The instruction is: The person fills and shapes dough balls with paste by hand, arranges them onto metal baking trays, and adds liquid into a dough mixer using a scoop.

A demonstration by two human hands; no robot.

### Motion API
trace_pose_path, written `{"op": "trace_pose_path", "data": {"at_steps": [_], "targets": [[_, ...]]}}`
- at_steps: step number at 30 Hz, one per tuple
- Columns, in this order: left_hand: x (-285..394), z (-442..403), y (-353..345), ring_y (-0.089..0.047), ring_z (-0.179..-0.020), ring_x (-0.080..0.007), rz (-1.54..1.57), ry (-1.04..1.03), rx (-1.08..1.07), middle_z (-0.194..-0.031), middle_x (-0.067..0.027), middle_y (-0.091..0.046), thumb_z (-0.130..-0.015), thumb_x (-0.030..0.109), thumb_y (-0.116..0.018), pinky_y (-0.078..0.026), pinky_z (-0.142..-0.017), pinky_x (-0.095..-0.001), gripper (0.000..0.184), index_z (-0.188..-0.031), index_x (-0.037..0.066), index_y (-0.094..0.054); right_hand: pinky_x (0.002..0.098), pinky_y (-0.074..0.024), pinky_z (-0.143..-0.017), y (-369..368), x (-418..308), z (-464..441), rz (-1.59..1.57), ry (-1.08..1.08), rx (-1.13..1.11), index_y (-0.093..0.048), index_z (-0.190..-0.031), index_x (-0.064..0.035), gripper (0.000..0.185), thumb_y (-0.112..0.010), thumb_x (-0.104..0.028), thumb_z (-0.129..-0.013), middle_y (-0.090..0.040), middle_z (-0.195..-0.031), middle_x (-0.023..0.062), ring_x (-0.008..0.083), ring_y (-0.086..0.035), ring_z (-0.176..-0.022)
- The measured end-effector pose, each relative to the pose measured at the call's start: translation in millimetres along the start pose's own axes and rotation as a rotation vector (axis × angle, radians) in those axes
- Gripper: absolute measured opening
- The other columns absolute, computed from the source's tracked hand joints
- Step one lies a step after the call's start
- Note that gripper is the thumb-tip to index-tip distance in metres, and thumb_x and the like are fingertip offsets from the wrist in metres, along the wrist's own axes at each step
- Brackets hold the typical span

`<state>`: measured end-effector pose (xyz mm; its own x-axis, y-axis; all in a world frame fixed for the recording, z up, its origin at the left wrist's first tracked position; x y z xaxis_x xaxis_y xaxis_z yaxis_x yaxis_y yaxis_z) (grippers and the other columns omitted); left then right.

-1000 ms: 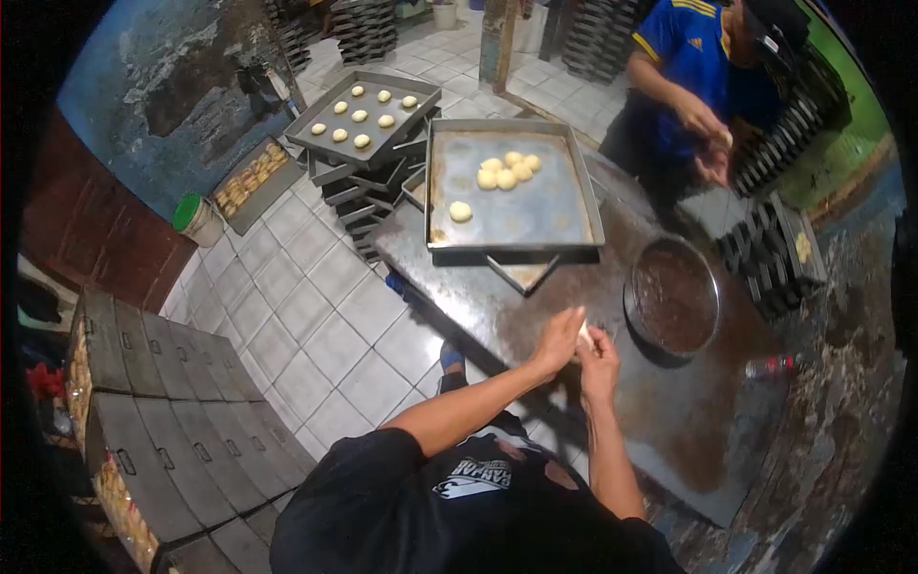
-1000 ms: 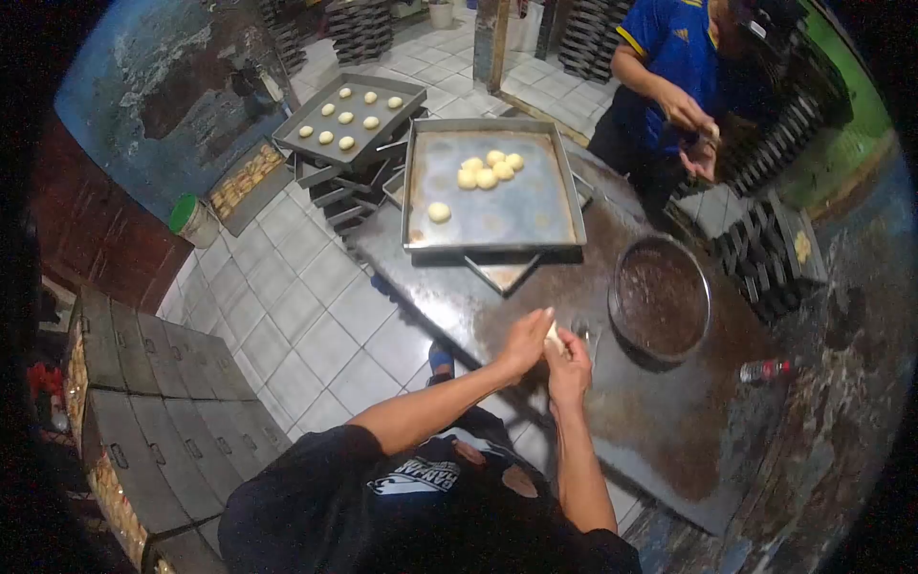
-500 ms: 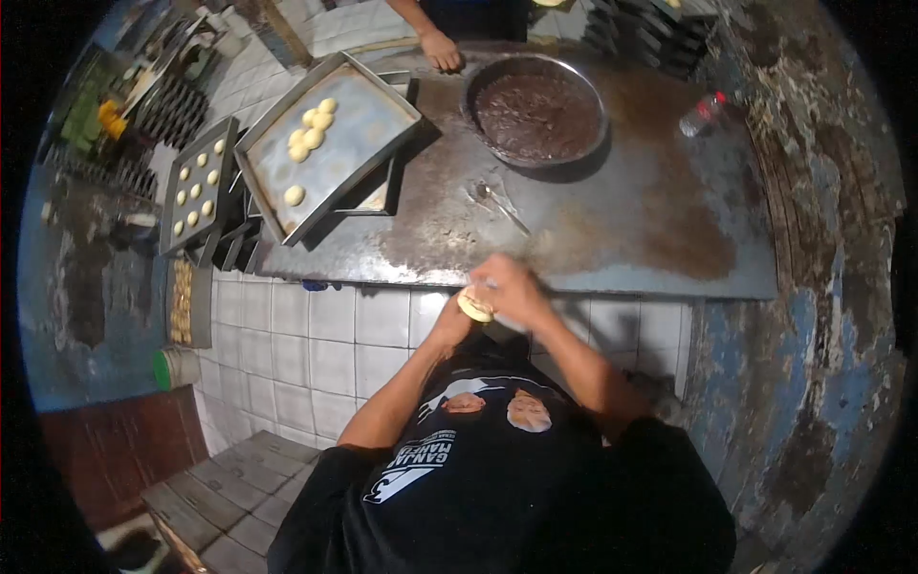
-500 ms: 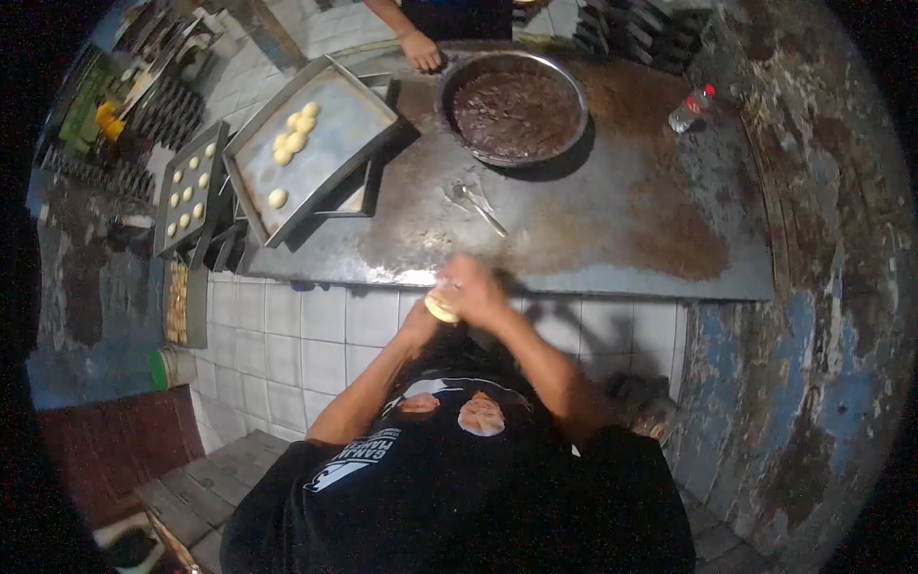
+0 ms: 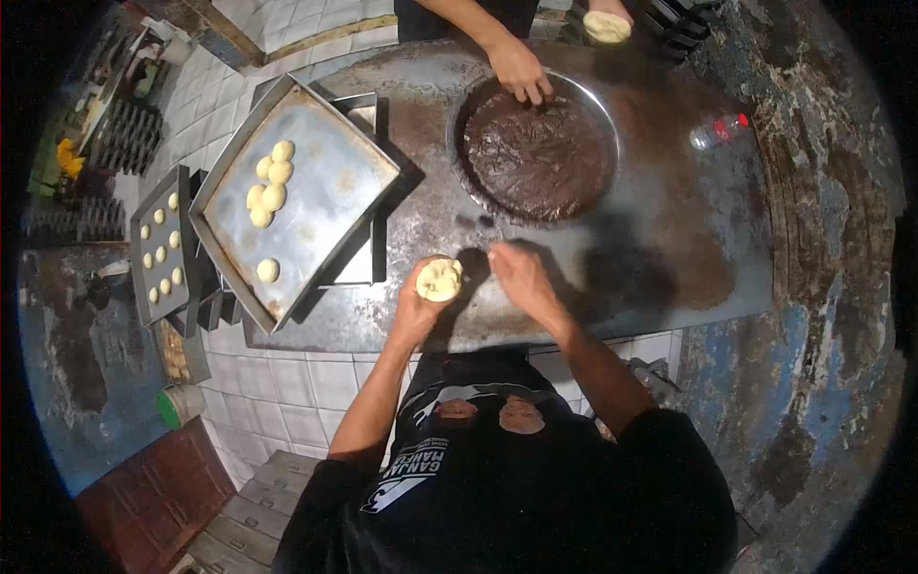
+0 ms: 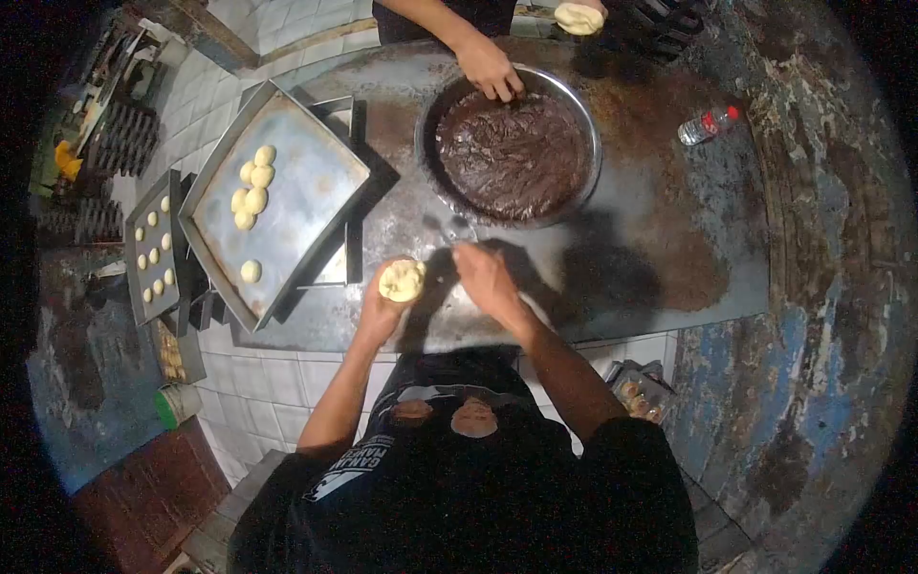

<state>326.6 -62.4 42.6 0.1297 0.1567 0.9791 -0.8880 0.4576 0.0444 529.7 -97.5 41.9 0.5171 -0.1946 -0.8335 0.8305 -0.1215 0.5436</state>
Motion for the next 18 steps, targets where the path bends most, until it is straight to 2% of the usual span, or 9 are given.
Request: {"op": "trace_pose_path", "data": {"at_steps": [1, 2, 5, 9, 11, 12, 15, 17, 18], "targets": [[1, -15, 4, -0.064, -0.103, -0.0132, 0.013, 0.004, -0.006, -0.113, -0.0053, -0.068, -0.083, 0.001, -0.075, -0.05, -0.093, -0.0277, 0.046, -0.125, 0.005, -0.057, 0.0474, -0.0549, -0.071, 16, -7, -15, -0.044, -0.06, 0.06, -0.065, -0.112, 0.002, 0.027, -0.053, -0.016, -0.098, -0.067, -0.082, 0.0248, 0.0413, -0.069, -0.078], [2, -33, 8, -0.064, -0.103, -0.0133, 0.0, -0.009, -0.001, -0.112, -0.0051, -0.068, -0.084, 0.001, -0.074, -0.05, -0.093, -0.0277, 0.045, -0.125, 0.006, -0.057, 0.0458, -0.056, -0.067, 33, -20, -38, 0.037, 0.112, 0.222, -0.068, -0.114, -0.0011, 0.028, -0.054, -0.018, -0.097, -0.068, -0.075, 0.0225, 0.041, -0.069, -0.069], [6, -82, 16, -0.064, -0.102, -0.0133, -0.055, -0.052, 0.035, -0.11, -0.0059, -0.068, -0.085, 0.0, -0.072, -0.05, -0.091, -0.0285, 0.043, -0.125, 0.006, -0.057, 0.0437, -0.0568, -0.069, 33, -4, -106, 0.55, 0.07, 0.094, -0.07, -0.11, -0.0025, 0.027, -0.056, -0.02, -0.095, -0.069, -0.081, 0.0242, 0.0372, -0.07, -0.071], [4, -128, 25, -0.065, -0.103, -0.0153, -0.065, -0.07, 0.046, -0.111, -0.0075, -0.068, -0.085, 0.0, -0.072, -0.05, -0.091, -0.0296, 0.043, -0.125, 0.005, -0.057, 0.0444, -0.0557, -0.068, 6, 33, -149, 0.551, 0.122, 0.045, -0.071, -0.105, -0.0029, 0.026, -0.057, -0.021, -0.093, -0.068, -0.082, 0.0263, 0.0381, -0.07, -0.074], [4, -142, 29, -0.066, -0.103, -0.0165, -0.064, -0.093, 0.069, -0.112, -0.0082, -0.069, -0.085, 0.0, -0.072, -0.05, -0.091, -0.0299, 0.043, -0.124, 0.004, -0.057, 0.0359, -0.0487, -0.055, 12, 35, -150, 0.014, 0.249, 0.02, -0.073, -0.1, -0.0039, 0.022, -0.061, -0.021, -0.092, -0.063, -0.067, 0.0137, 0.0233, -0.061, -0.057], [4, -144, 30, -0.065, -0.104, -0.0155, -0.102, -0.112, 0.088, -0.114, -0.0075, -0.068, -0.086, 0.002, -0.073, -0.05, -0.091, -0.0289, 0.042, -0.125, 0.005, -0.057, 0.0265, -0.0405, -0.049, 22, 29, -138, -0.356, -0.4, -0.17, -0.074, -0.102, -0.0063, 0.022, -0.063, -0.023, -0.094, -0.058, -0.063, 0.0014, 0.0114, -0.049, -0.052], [8, -154, 24, -0.065, -0.105, -0.0168, -0.114, -0.16, 0.122, -0.115, -0.0099, -0.067, -0.087, 0.005, -0.074, -0.051, -0.091, -0.0291, 0.043, -0.126, 0.006, -0.055, 0.0211, -0.0338, -0.048, 29, 3, -110, -0.742, -0.532, -0.286, -0.074, -0.109, -0.0078, 0.024, -0.064, -0.024, -0.095, -0.054, -0.064, -0.0061, 0.0045, -0.046, -0.054], [24, -152, 17, -0.066, -0.105, -0.0229, -0.118, -0.114, 0.196, -0.11, -0.0152, -0.067, -0.086, 0.004, -0.072, -0.051, -0.09, -0.0345, 0.045, -0.126, 0.005, -0.052, 0.026, -0.0386, -0.048, 16, -11, -92, -0.606, -0.502, -0.276, -0.071, -0.115, -0.0061, 0.027, -0.064, -0.024, -0.096, -0.051, -0.061, -0.0033, 0.0064, -0.047, -0.054], [27, -150, 10, -0.066, -0.101, -0.0252, -0.116, -0.122, 0.214, -0.106, -0.0172, -0.067, -0.087, 0.005, -0.072, -0.051, -0.087, -0.0367, 0.049, -0.128, 0.006, -0.047, 0.0294, -0.0431, -0.052, 16, -24, -86, -0.266, -0.24, -0.101, -0.07, -0.115, -0.0044, 0.027, -0.061, -0.022, -0.097, -0.056, -0.066, 0.0024, 0.0132, -0.054, -0.057]]}}
Point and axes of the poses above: each hand's wrist, its own z-axis away from the middle knuckle, its own y-axis out of the back of the hand, x = y × z, the point moved 6 cm from there along -z, towards the middle knuckle
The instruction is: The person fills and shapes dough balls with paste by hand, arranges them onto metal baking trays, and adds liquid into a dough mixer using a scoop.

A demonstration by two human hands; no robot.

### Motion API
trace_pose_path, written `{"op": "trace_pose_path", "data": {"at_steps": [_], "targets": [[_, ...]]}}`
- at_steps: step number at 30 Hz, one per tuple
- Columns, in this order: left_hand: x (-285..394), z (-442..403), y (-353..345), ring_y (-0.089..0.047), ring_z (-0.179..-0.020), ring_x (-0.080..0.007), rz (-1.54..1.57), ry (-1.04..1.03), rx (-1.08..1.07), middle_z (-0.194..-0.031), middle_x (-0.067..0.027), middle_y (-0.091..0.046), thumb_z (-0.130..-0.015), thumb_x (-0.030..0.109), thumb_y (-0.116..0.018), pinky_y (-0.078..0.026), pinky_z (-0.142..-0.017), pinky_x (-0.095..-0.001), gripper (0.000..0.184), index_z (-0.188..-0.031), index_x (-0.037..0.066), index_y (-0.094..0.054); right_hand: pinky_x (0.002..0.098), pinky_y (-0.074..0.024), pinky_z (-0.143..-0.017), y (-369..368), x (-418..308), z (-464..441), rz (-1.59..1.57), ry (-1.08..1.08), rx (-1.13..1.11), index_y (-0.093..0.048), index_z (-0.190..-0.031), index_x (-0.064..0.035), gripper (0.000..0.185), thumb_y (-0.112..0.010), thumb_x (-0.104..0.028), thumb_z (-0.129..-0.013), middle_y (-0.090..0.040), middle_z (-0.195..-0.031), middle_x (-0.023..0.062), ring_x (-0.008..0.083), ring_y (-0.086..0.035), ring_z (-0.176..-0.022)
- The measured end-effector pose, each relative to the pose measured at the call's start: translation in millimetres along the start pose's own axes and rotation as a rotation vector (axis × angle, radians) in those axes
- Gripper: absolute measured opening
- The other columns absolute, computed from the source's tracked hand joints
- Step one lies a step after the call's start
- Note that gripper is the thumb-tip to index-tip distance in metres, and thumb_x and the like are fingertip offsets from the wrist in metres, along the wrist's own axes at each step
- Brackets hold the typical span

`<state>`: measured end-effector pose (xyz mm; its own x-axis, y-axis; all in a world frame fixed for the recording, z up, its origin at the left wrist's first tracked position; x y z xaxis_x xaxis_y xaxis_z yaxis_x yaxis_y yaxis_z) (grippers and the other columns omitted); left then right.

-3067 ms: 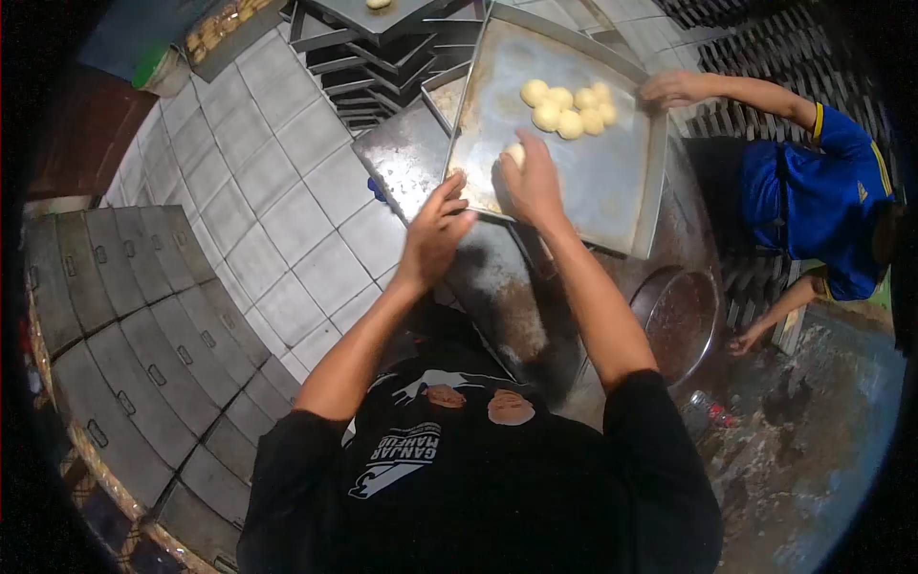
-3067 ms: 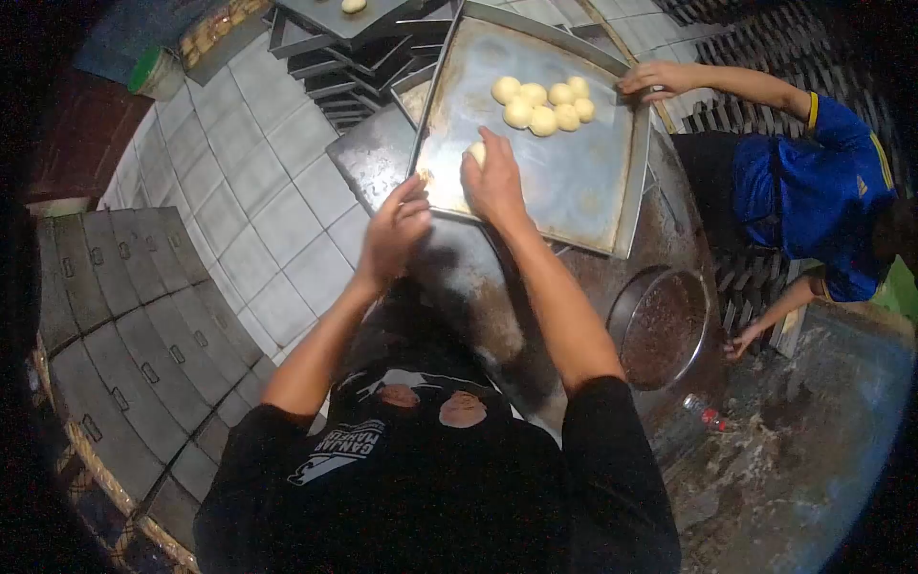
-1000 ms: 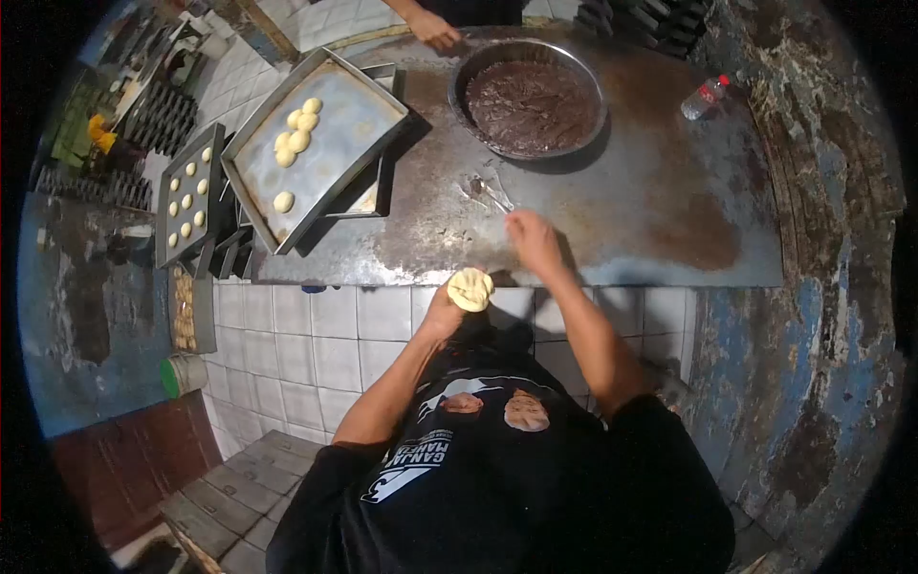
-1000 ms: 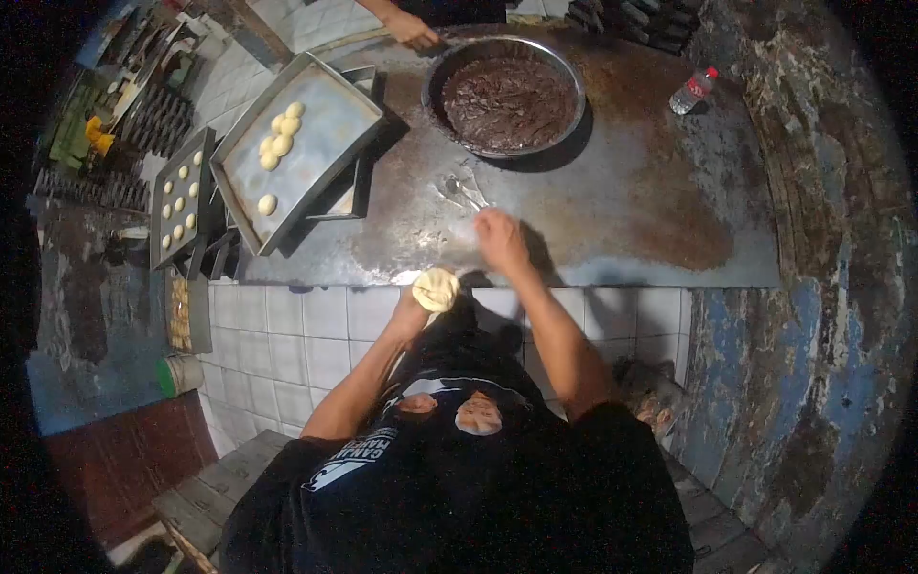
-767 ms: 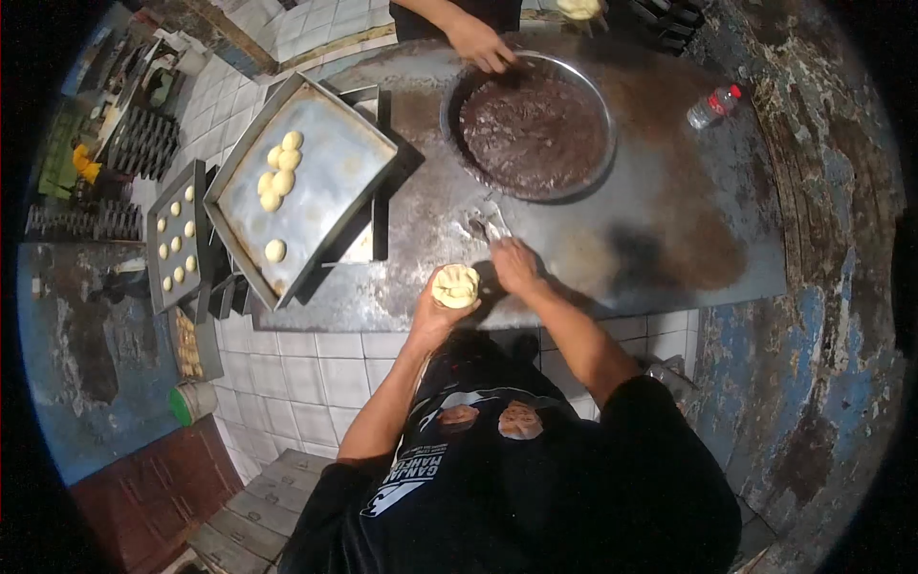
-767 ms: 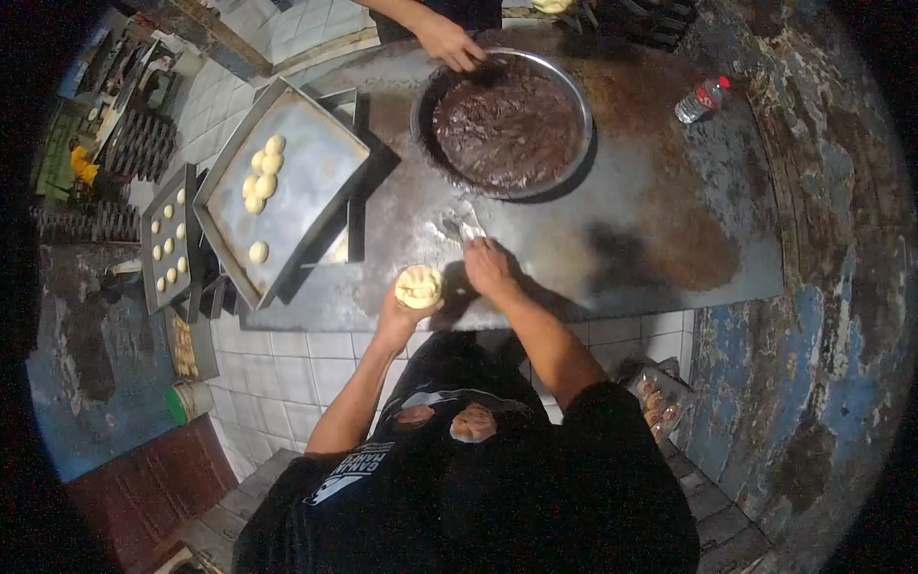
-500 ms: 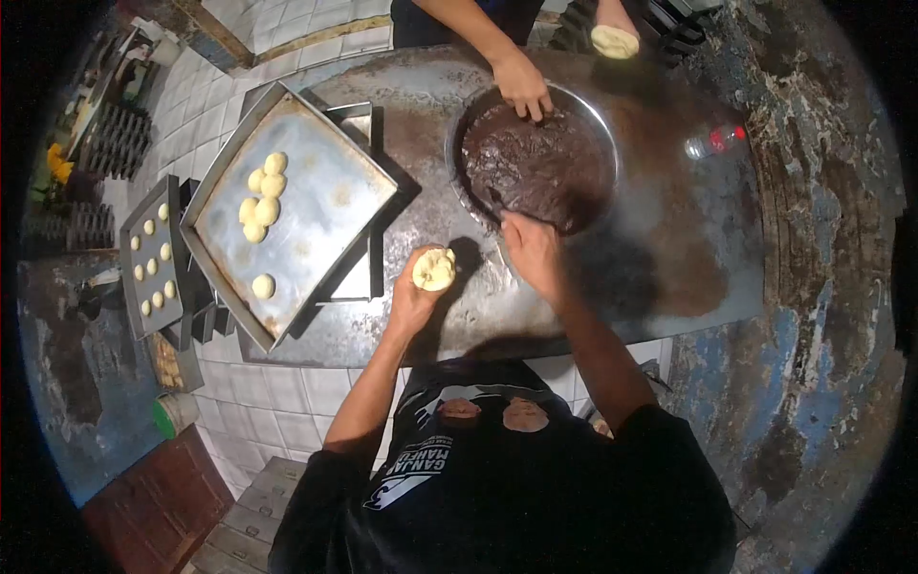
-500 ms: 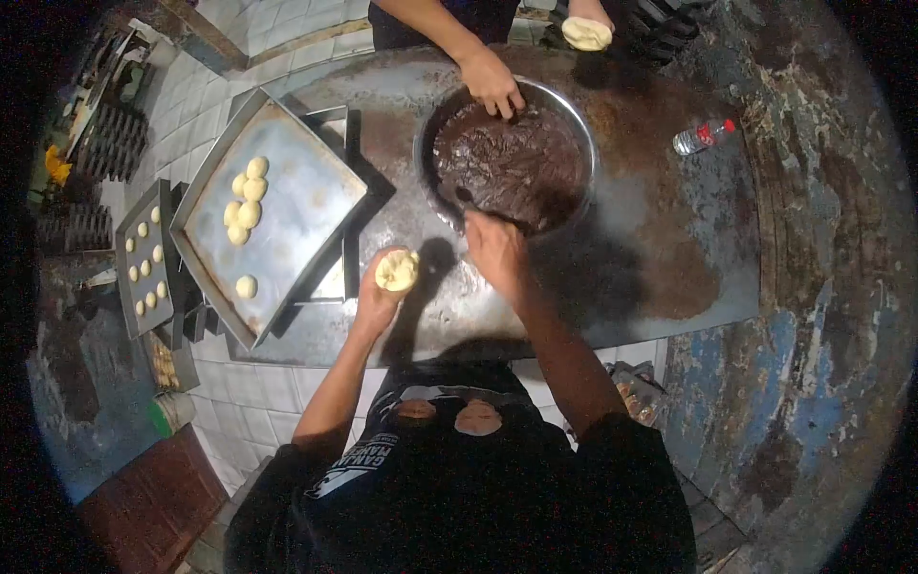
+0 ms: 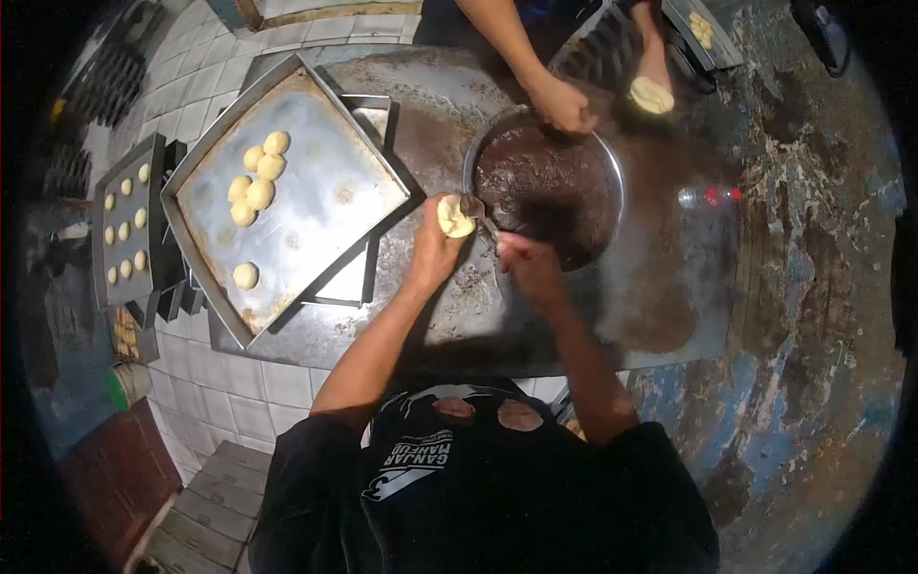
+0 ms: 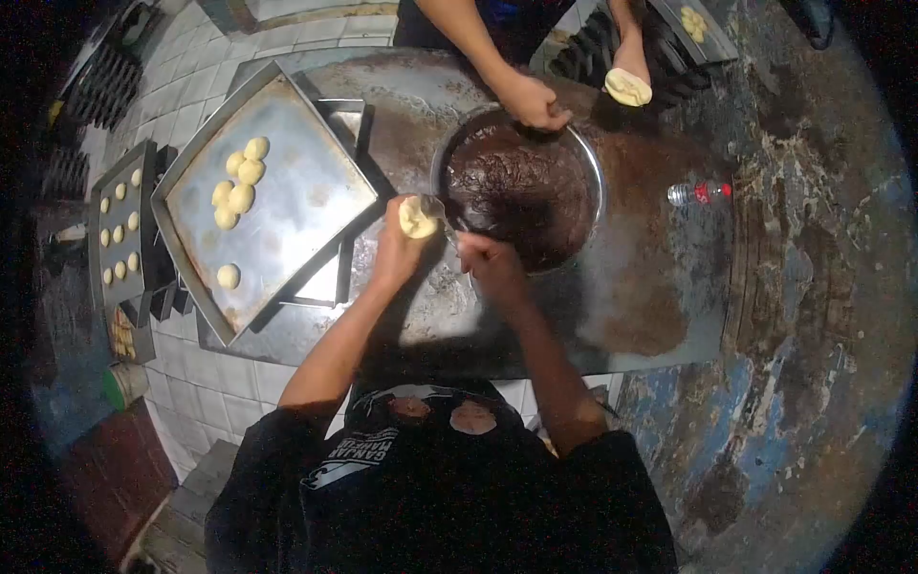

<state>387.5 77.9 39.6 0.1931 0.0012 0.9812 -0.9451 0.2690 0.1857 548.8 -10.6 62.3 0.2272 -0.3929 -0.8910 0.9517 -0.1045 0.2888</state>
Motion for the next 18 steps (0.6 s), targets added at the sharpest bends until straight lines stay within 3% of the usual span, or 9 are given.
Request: {"op": "trace_pose_path", "data": {"at_steps": [2, 5, 7, 9, 12, 13, 14, 17, 18], "targets": [[8, 6, -10, -0.066, -0.095, -0.0423, -0.114, -0.09, 0.037, -0.104, -0.0242, -0.066, -0.089, 0.005, -0.065, -0.052, -0.079, -0.0469, 0.042, -0.126, 0.008, -0.045, 0.0403, -0.0529, -0.063, -22, -31, 34, 0.856, 0.493, 0.204, -0.063, -0.127, -0.0038, 0.033, -0.058, -0.017, -0.098, -0.065, -0.087, 0.0169, 0.032, -0.067, -0.072], [10, 24, -4, -0.061, -0.092, -0.0521, -0.366, -0.072, -0.021, -0.105, -0.028, -0.065, -0.088, 0.007, -0.06, -0.048, -0.072, -0.0573, 0.032, -0.116, 0.008, -0.046, 0.0417, -0.0508, -0.061, -40, -22, 90, 0.782, 0.577, 0.316, -0.067, -0.12, -0.0081, 0.028, -0.064, -0.018, -0.095, -0.061, -0.086, 0.0144, 0.0364, -0.064, -0.072], [-5, 50, 2, -0.062, -0.091, -0.0503, -0.563, -0.244, -0.067, -0.104, -0.0264, -0.065, -0.087, 0.007, -0.062, -0.047, -0.071, -0.0577, 0.029, -0.112, 0.009, -0.047, 0.0425, -0.051, -0.062, -31, -3, 115, 0.715, 0.631, 0.291, -0.067, -0.12, -0.0073, 0.029, -0.066, -0.016, -0.092, -0.061, -0.086, 0.0148, 0.0356, -0.065, -0.072], [-38, 70, 8, -0.067, -0.09, -0.0418, -0.597, -0.09, 0.009, -0.097, -0.0194, -0.067, -0.087, 0.005, -0.061, -0.051, -0.073, -0.0496, 0.029, -0.113, 0.008, -0.049, 0.0425, -0.0523, -0.064, -27, 15, 135, 0.684, 0.528, 0.078, -0.066, -0.12, -0.0057, 0.031, -0.068, -0.014, -0.09, -0.063, -0.09, 0.015, 0.0366, -0.065, -0.074], [-67, 110, 5, -0.061, -0.099, -0.0155, 0.073, 0.091, -0.114, -0.104, -0.0045, -0.065, -0.081, -0.007, -0.061, -0.049, -0.088, -0.0298, 0.038, -0.116, 0.008, -0.055, 0.0387, -0.0542, -0.072, -18, 63, 132, 0.616, 0.606, 0.179, -0.065, -0.121, -0.0022, 0.035, -0.069, -0.017, -0.09, -0.067, -0.098, 0.0181, 0.0364, -0.067, -0.081], [-47, 134, -5, -0.059, -0.105, -0.0151, 0.248, 0.173, -0.199, -0.113, -0.0044, -0.063, -0.077, -0.01, -0.064, -0.048, -0.093, -0.0294, 0.051, -0.124, 0.007, -0.052, 0.0366, -0.0549, -0.074, -14, 55, 133, 0.577, 0.687, 0.228, -0.065, -0.121, 0.0003, 0.036, -0.068, -0.019, -0.091, -0.068, -0.099, 0.0192, 0.0354, -0.068, -0.081], [-41, 155, -17, -0.059, -0.106, -0.0153, 0.306, 0.169, -0.239, -0.114, -0.0038, -0.062, -0.076, -0.008, -0.067, -0.047, -0.094, -0.0294, 0.056, -0.128, 0.007, -0.05, 0.0334, -0.0543, -0.079, -13, 68, 129, 0.388, 0.402, 0.185, -0.06, -0.128, 0.001, 0.044, -0.069, -0.019, -0.09, -0.069, -0.101, 0.0185, 0.0328, -0.067, -0.084], [-23, 208, -45, -0.059, -0.105, -0.016, 0.221, 0.038, -0.317, -0.116, -0.0034, -0.061, -0.078, 0.003, -0.077, -0.049, -0.092, -0.0308, 0.067, -0.135, 0.008, -0.042, 0.0351, -0.0546, -0.08, -20, 52, 145, -0.151, 0.22, 0.095, -0.052, -0.136, 0.0004, 0.05, -0.066, -0.015, -0.09, -0.068, -0.107, 0.0192, 0.0319, -0.068, -0.091], [-16, 220, -48, -0.059, -0.103, -0.0152, 0.057, 0.058, -0.274, -0.112, -0.0038, -0.061, -0.079, 0.006, -0.078, -0.049, -0.088, -0.0296, 0.061, -0.131, 0.007, -0.045, 0.0357, -0.0551, -0.081, -20, 25, 171, 0.182, 0.275, 0.033, -0.045, -0.141, 0.0007, 0.051, -0.058, -0.008, -0.092, -0.067, -0.111, 0.0203, 0.0314, -0.068, -0.095]]}}
Point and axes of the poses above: each hand's wrist, its own z-axis away from the middle knuckle, its own y-axis out of the back of the hand, x = y × z, the point moved 6 cm from there along -z, towards the middle knuckle
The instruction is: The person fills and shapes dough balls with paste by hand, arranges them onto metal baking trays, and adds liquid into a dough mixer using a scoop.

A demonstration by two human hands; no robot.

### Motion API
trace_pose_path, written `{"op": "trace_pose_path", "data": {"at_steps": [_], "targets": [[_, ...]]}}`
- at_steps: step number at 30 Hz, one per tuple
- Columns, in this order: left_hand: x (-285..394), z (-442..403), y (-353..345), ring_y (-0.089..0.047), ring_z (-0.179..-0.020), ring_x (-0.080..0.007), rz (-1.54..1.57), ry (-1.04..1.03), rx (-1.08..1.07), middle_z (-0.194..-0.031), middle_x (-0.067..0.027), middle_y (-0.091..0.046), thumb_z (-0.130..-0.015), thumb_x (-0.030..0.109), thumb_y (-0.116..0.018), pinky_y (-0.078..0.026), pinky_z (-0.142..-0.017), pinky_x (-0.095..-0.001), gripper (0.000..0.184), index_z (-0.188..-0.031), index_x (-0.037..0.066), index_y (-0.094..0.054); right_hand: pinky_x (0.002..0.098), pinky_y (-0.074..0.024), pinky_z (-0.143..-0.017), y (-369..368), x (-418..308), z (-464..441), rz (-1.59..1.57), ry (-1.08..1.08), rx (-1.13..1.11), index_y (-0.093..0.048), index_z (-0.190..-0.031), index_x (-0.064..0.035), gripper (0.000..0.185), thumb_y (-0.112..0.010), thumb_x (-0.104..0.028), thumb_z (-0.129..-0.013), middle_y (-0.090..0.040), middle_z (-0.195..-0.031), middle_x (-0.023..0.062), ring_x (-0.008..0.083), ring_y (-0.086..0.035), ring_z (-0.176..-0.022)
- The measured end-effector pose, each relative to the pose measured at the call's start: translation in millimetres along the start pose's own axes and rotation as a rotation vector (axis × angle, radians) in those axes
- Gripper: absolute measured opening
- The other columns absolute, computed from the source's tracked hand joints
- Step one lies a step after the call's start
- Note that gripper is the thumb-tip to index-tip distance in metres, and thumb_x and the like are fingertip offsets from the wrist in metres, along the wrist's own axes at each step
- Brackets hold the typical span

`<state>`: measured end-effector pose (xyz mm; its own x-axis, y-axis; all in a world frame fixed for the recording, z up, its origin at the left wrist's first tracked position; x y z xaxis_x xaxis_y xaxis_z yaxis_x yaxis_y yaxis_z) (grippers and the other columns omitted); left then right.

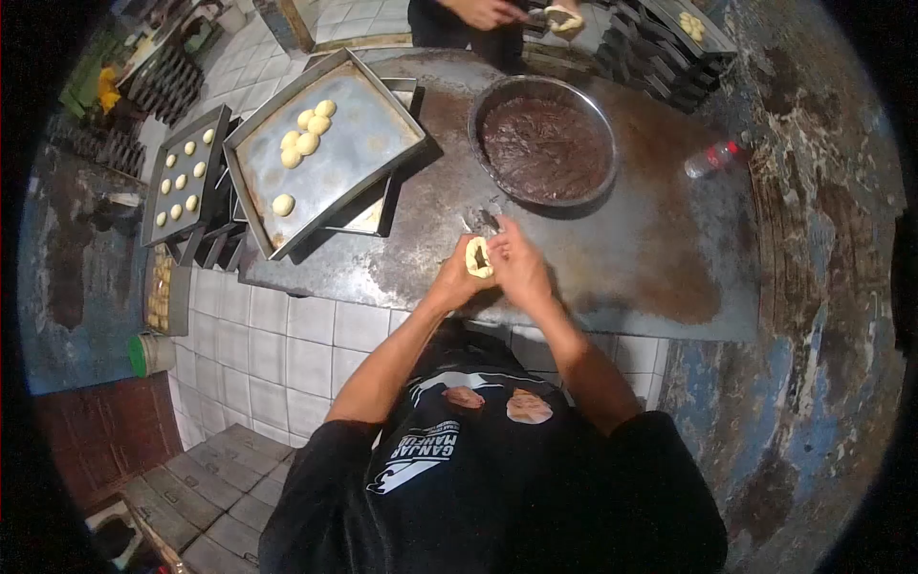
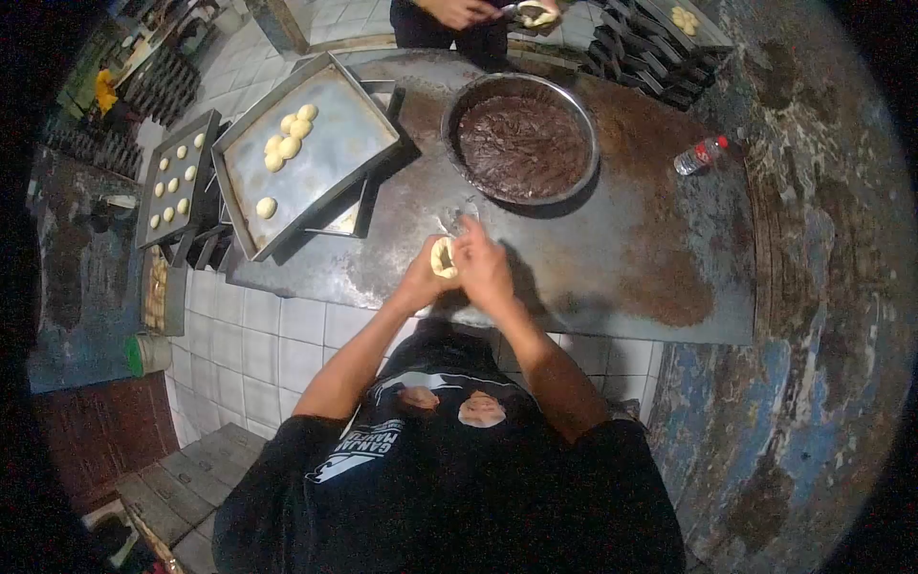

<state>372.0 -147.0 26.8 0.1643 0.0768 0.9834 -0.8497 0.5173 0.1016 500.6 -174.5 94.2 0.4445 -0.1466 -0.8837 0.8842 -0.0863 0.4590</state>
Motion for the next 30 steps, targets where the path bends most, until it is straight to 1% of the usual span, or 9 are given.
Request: {"op": "trace_pose_path", "data": {"at_steps": [4, 9, 13, 17, 19, 21, 23, 25, 30], "targets": [[7, 31, -9, -0.059, -0.091, -0.012, 0.235, -0.054, 0.053, -0.099, -0.0031, -0.061, -0.084, 0.017, -0.079, -0.05, -0.079, -0.0277, 0.047, -0.12, 0.005, -0.051, 0.0417, -0.0519, -0.09, -7, -30, 72, 0.275, 0.625, -0.007, -0.05, -0.139, -0.0021, 0.047, -0.047, 0.001, -0.092, -0.065, -0.118, 0.0213, 0.0343, -0.065, -0.105], [36, 72, -34, -0.062, -0.087, -0.0141, 0.437, 0.246, -0.023, -0.1, -0.0041, -0.063, -0.09, 0.024, -0.073, -0.052, -0.077, -0.028, 0.037, -0.117, 0.004, -0.058, 0.0384, -0.0496, -0.091, 16, -7, 96, -0.016, 0.286, 0.196, -0.059, -0.126, -0.0006, 0.037, -0.061, -0.006, -0.089, -0.067, -0.115, 0.0158, 0.0298, -0.063, -0.102], [60, 77, -20, -0.062, -0.111, -0.02, -0.407, -0.393, 0.339, -0.129, -0.0123, -0.062, -0.099, 0.033, -0.062, -0.053, -0.088, -0.0316, 0.049, -0.133, -0.003, -0.059, 0.0296, -0.0501, -0.084, -4, 33, 94, -0.555, -0.114, 0.088, -0.063, -0.114, 0.0003, 0.025, -0.067, -0.008, -0.091, -0.068, -0.103, 0.0066, 0.015, -0.064, -0.091], [69, 94, -16, -0.061, -0.111, -0.0186, 0.034, -0.165, 0.063, -0.127, -0.017, -0.062, -0.098, 0.027, -0.062, -0.052, -0.09, -0.0308, 0.056, -0.147, 0.004, -0.047, 0.0263, -0.0493, -0.08, -19, 33, 84, -1.138, -0.205, -0.106, -0.067, -0.109, -0.0026, 0.019, -0.068, -0.006, -0.091, -0.069, -0.096, 0.0036, 0.011, -0.063, -0.087], [80, 110, -2, -0.061, -0.104, -0.0171, -0.195, -0.019, -0.007, -0.12, -0.0146, -0.065, -0.097, 0.024, -0.064, -0.051, -0.088, -0.0297, 0.058, -0.149, 0.006, -0.046, 0.0285, -0.0514, -0.078, -22, 10, 77, -0.99, -0.198, -0.255, -0.067, -0.11, -0.0001, 0.019, -0.065, -0.009, -0.094, -0.069, -0.094, 0.0036, 0.012, -0.064, -0.086], [69, 118, 23, -0.063, -0.099, -0.0173, -0.271, 0.006, 0.014, -0.113, -0.013, -0.068, -0.095, 0.022, -0.065, -0.051, -0.087, -0.0304, 0.058, -0.147, 0.006, -0.047, 0.0307, -0.0532, -0.078, -17, -63, 84, 0.07, 0.582, -0.295, -0.066, -0.112, 0.0024, 0.021, -0.063, -0.012, -0.096, -0.071, -0.093, 0.0052, 0.0153, -0.066, -0.085], [56, 120, 48, -0.065, -0.094, -0.0188, -0.253, -0.059, 0.08, -0.105, -0.0113, -0.072, -0.094, 0.02, -0.068, -0.051, -0.085, -0.0325, 0.055, -0.144, 0.005, -0.052, 0.0333, -0.0544, -0.079, -48, -82, 80, 0.08, 0.66, -0.359, -0.063, -0.119, 0.0031, 0.029, -0.064, -0.013, -0.095, -0.072, -0.093, 0.0087, 0.0216, -0.069, -0.087], [57, 122, 71, -0.065, -0.101, -0.0184, -0.101, 0.097, 0.157, -0.112, -0.0083, -0.071, -0.1, 0.031, -0.06, -0.049, -0.091, -0.0301, 0.049, -0.141, 0.005, -0.055, 0.0366, -0.0537, -0.084, -58, -75, 57, -0.636, 0.302, -0.09, -0.06, -0.124, 0.0026, 0.036, -0.066, -0.014, -0.092, -0.07, -0.097, 0.0129, 0.0284, -0.069, -0.094], [51, 122, 119, -0.043, -0.136, -0.0219, 0.641, 0.203, 0.39, -0.143, -0.0105, -0.053, -0.105, 0.055, -0.032, -0.031, -0.114, -0.0364, 0.063, -0.146, 0.011, -0.052, 0.0352, -0.049, -0.091, -134, -107, 52, -0.083, 0.608, 0.037, -0.054, -0.128, 0.0013, 0.043, -0.066, -0.025, -0.096, -0.065, -0.109, 0.0132, 0.0249, -0.063, -0.1]]}}
Point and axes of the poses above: each hand's wrist, its own z-axis away from the middle knuckle, its own y-axis out of the back of the hand, x = y × z, the point moved 6 cm from there along -z, towards the middle knuckle
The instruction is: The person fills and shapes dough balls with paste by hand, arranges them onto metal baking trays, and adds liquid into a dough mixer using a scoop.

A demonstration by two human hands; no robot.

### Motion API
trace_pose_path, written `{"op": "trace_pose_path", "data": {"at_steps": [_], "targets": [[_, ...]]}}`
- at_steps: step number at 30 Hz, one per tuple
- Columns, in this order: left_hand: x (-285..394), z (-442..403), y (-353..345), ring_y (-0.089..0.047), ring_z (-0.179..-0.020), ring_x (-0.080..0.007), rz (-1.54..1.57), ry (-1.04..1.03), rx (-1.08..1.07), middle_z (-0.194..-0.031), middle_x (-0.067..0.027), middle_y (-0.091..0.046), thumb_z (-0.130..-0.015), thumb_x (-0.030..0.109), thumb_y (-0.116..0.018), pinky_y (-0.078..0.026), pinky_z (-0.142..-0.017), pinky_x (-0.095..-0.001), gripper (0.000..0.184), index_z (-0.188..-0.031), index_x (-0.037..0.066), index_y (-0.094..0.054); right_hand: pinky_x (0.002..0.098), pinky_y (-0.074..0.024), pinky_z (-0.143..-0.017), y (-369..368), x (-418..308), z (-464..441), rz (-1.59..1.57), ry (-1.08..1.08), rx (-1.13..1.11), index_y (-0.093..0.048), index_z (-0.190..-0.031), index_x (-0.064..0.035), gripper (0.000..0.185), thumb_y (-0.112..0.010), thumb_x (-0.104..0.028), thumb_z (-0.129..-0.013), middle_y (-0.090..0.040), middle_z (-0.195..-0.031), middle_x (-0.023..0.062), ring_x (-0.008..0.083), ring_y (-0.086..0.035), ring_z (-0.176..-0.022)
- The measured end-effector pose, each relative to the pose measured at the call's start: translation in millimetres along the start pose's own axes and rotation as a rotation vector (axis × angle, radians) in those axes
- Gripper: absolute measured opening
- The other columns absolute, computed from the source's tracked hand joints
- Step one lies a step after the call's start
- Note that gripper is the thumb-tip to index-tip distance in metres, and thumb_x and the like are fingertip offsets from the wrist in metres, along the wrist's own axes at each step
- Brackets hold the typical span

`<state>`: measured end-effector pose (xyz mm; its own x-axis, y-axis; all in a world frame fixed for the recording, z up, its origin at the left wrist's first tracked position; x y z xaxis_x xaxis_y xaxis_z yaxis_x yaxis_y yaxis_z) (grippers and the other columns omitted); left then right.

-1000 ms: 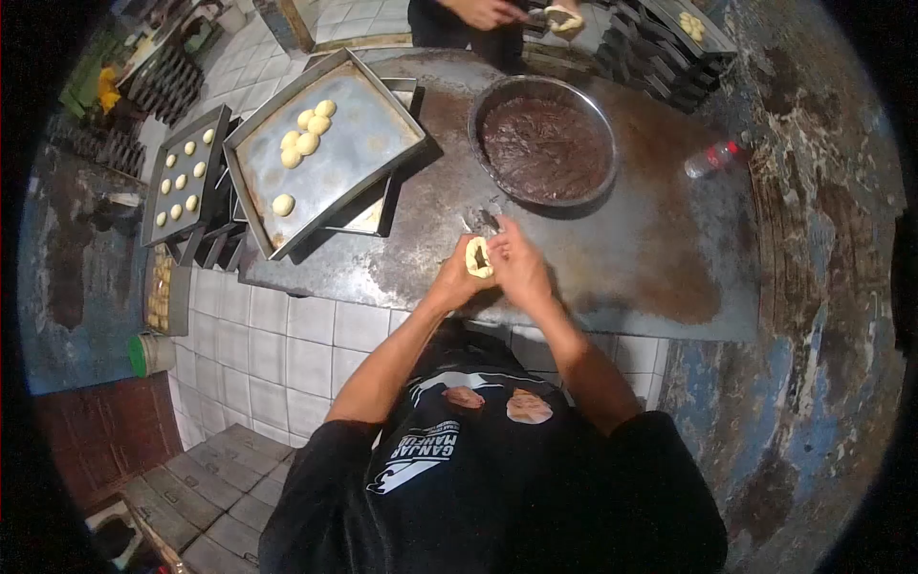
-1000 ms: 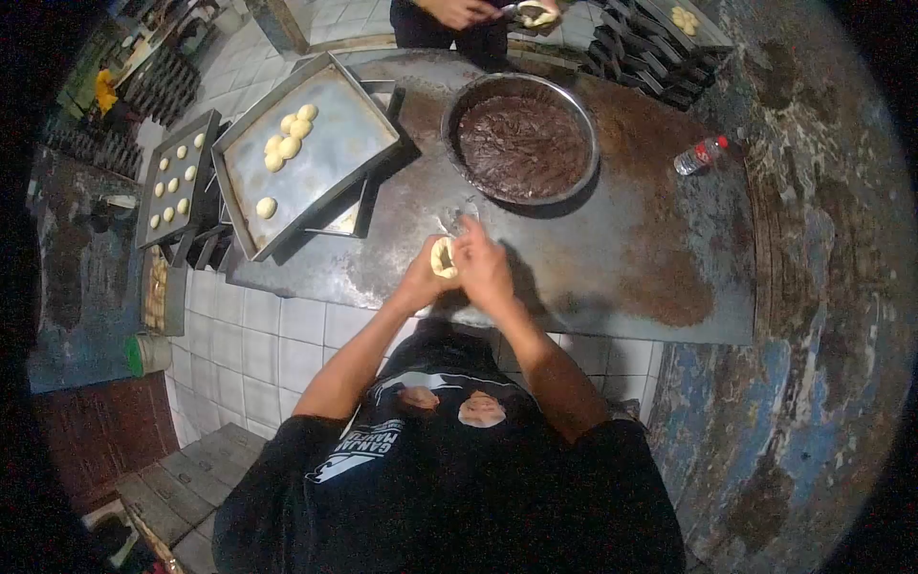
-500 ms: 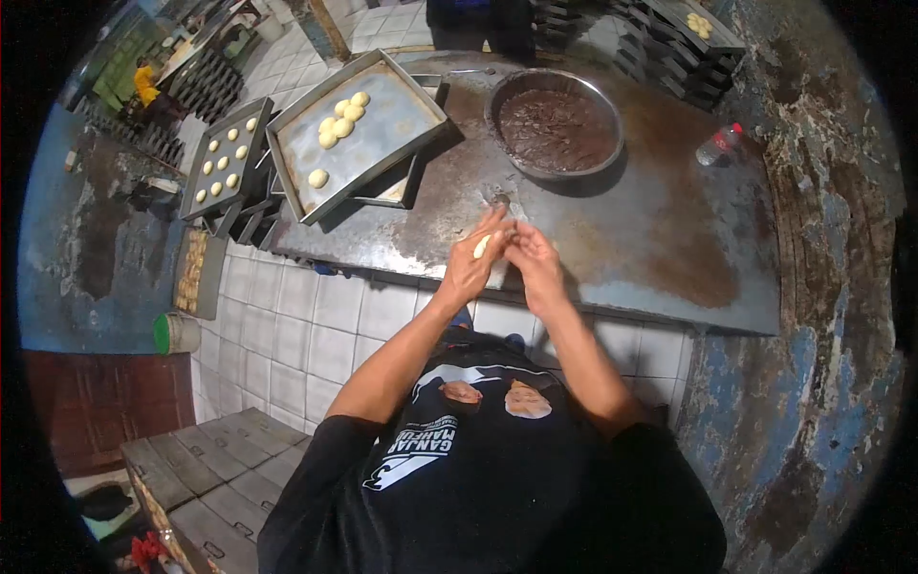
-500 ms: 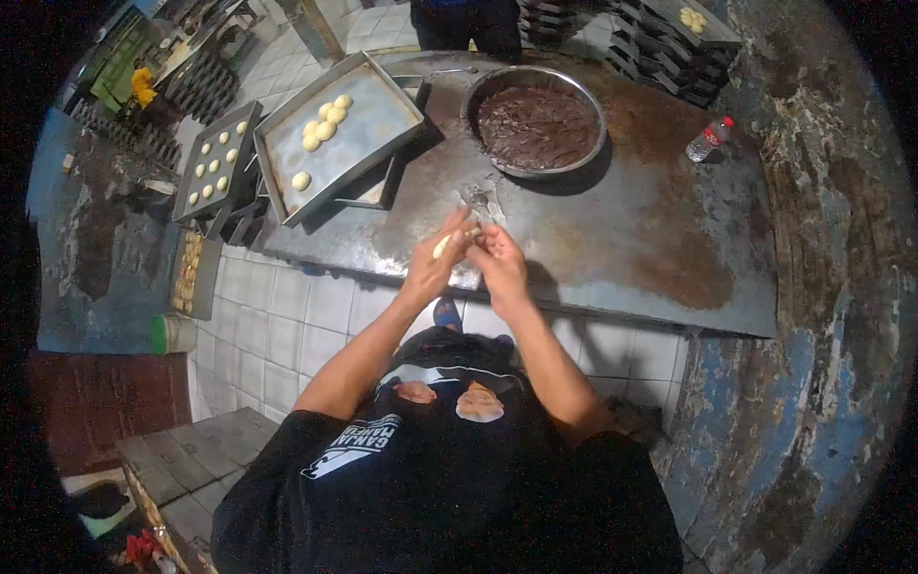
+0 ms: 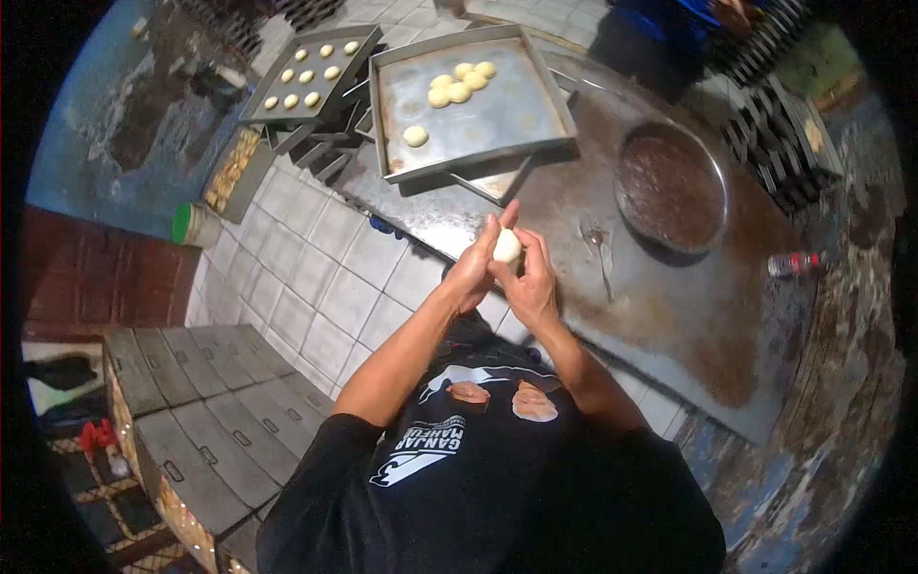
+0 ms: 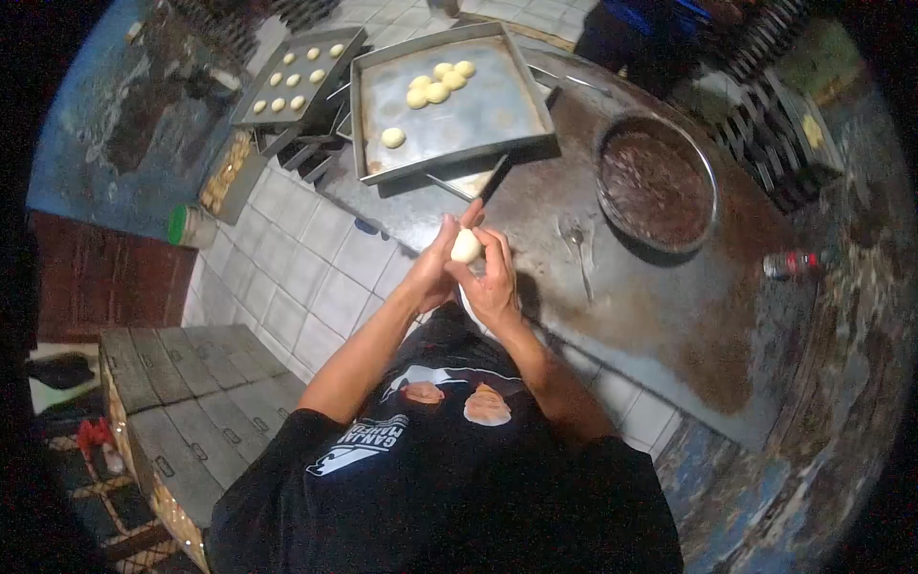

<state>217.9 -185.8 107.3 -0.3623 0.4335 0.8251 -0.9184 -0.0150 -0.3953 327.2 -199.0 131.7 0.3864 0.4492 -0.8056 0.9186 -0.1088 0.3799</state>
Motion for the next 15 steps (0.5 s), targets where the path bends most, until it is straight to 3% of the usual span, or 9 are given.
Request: {"op": "trace_pose_path", "data": {"at_steps": [1, 3, 4, 7, 9, 11, 12, 14, 15], "targets": [[8, -4, 5, -0.039, -0.14, -0.0231, 0.219, -0.002, 0.02, -0.149, -0.0103, -0.049, -0.105, 0.056, -0.031, -0.028, -0.116, -0.0382, 0.063, -0.146, 0.011, -0.051, 0.0352, -0.049, -0.091, -15, 0, -15, 0.003, 0.006, -0.031, -0.054, -0.128, 0.0013, 0.043, -0.066, -0.025, -0.096, -0.065, -0.109, 0.0132, 0.0249, -0.063, -0.1], [17, -28, 40, -0.036, -0.141, -0.0249, 0.289, -0.06, 0.051, -0.149, -0.0095, -0.049, -0.106, 0.051, -0.038, -0.027, -0.117, -0.0394, 0.058, -0.139, 0.007, -0.059, 0.0332, -0.0485, -0.091, -68, 35, -29, -0.606, -0.725, -0.244, -0.053, -0.133, -0.0036, 0.042, -0.055, -0.034, -0.103, -0.061, -0.121, 0.0084, 0.0187, -0.061, -0.105], [29, -43, 64, -0.048, -0.124, -0.0206, 0.11, -0.197, 0.099, -0.138, -0.0097, -0.056, -0.105, 0.048, -0.043, -0.038, -0.104, -0.0353, 0.055, -0.14, 0.008, -0.057, 0.0331, -0.0492, -0.092, -94, 41, -40, -0.79, -0.774, -0.257, -0.053, -0.133, -0.0041, 0.042, -0.051, -0.036, -0.105, -0.061, -0.122, 0.0082, 0.0181, -0.062, -0.107], [69, -80, 120, -0.063, -0.101, -0.0148, 0.014, -0.28, 0.24, -0.118, -0.0102, -0.068, -0.104, 0.038, -0.051, -0.051, -0.088, -0.0269, 0.046, -0.132, 0.004, -0.063, 0.0342, -0.0513, -0.095, -162, 28, -91, -1.137, -0.931, -0.381, -0.05, -0.133, -0.0021, 0.041, -0.043, -0.034, -0.108, -0.063, -0.123, 0.0087, 0.0171, -0.062, -0.112], [90, -98, 161, -0.06, -0.11, -0.0157, 0.093, -0.107, 0.258, -0.122, -0.0118, -0.067, -0.106, 0.041, -0.048, -0.047, -0.096, -0.0297, 0.049, -0.131, 0.001, -0.063, 0.0348, -0.0545, -0.093, -204, 54, -137, -1.033, -0.989, -0.696, -0.055, -0.128, -0.001, 0.038, -0.045, -0.032, -0.108, -0.065, -0.12, 0.0103, 0.0188, -0.065, -0.108], [116, -114, 199, -0.057, -0.118, -0.0188, 0.051, -0.166, 0.316, -0.136, -0.0143, -0.058, -0.103, 0.031, -0.056, -0.046, -0.098, -0.0302, 0.061, -0.155, 0.009, -0.034, 0.0291, -0.0533, -0.085, -243, 74, -196, -0.727, -0.985, -0.791, -0.053, -0.126, -0.0012, 0.036, -0.057, -0.029, -0.102, -0.066, -0.11, 0.0109, 0.017, -0.064, -0.103], [122, -124, 222, -0.055, -0.122, -0.0204, 0.053, -0.264, 0.399, -0.142, -0.0157, -0.052, -0.101, 0.026, -0.06, -0.046, -0.099, -0.0308, 0.066, -0.157, 0.009, -0.03, 0.0321, -0.0535, -0.084, -259, 65, -239, -0.456, -0.847, -0.772, -0.053, -0.125, 0.0004, 0.037, -0.06, -0.026, -0.099, -0.067, -0.105, 0.0138, 0.0199, -0.066, -0.1], [121, -143, 269, -0.047, -0.132, -0.023, 0.125, -0.307, 0.446, -0.152, -0.0195, -0.039, -0.095, 0.012, -0.066, -0.046, -0.1, -0.032, 0.071, -0.156, 0.007, -0.029, 0.0387, -0.0527, -0.085, -300, 76, -312, 0.012, -0.401, -0.594, -0.053, -0.123, 0.0041, 0.042, -0.067, -0.023, -0.093, -0.066, -0.105, 0.0204, 0.0286, -0.066, -0.099], [125, -144, 289, -0.051, -0.129, -0.0232, 0.05, -0.32, 0.43, -0.147, -0.0194, -0.046, -0.096, 0.009, -0.064, -0.046, -0.1, -0.0304, 0.063, -0.152, 0.004, -0.035, 0.0424, -0.0517, -0.087, -323, 95, -333, 0.203, -0.101, -0.437, -0.053, -0.121, 0.0062, 0.046, -0.069, -0.022, -0.089, -0.065, -0.109, 0.024, 0.0344, -0.064, -0.102]]}}
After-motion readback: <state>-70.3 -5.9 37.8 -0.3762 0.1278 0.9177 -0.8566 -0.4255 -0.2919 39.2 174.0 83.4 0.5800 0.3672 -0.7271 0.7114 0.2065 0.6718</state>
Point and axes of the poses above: each hand's wrist, its own z-axis away from the middle knuckle, its own y-axis out of the back of the hand, x = y × z, the point moved 6 cm from there along -z, towards the middle knuckle
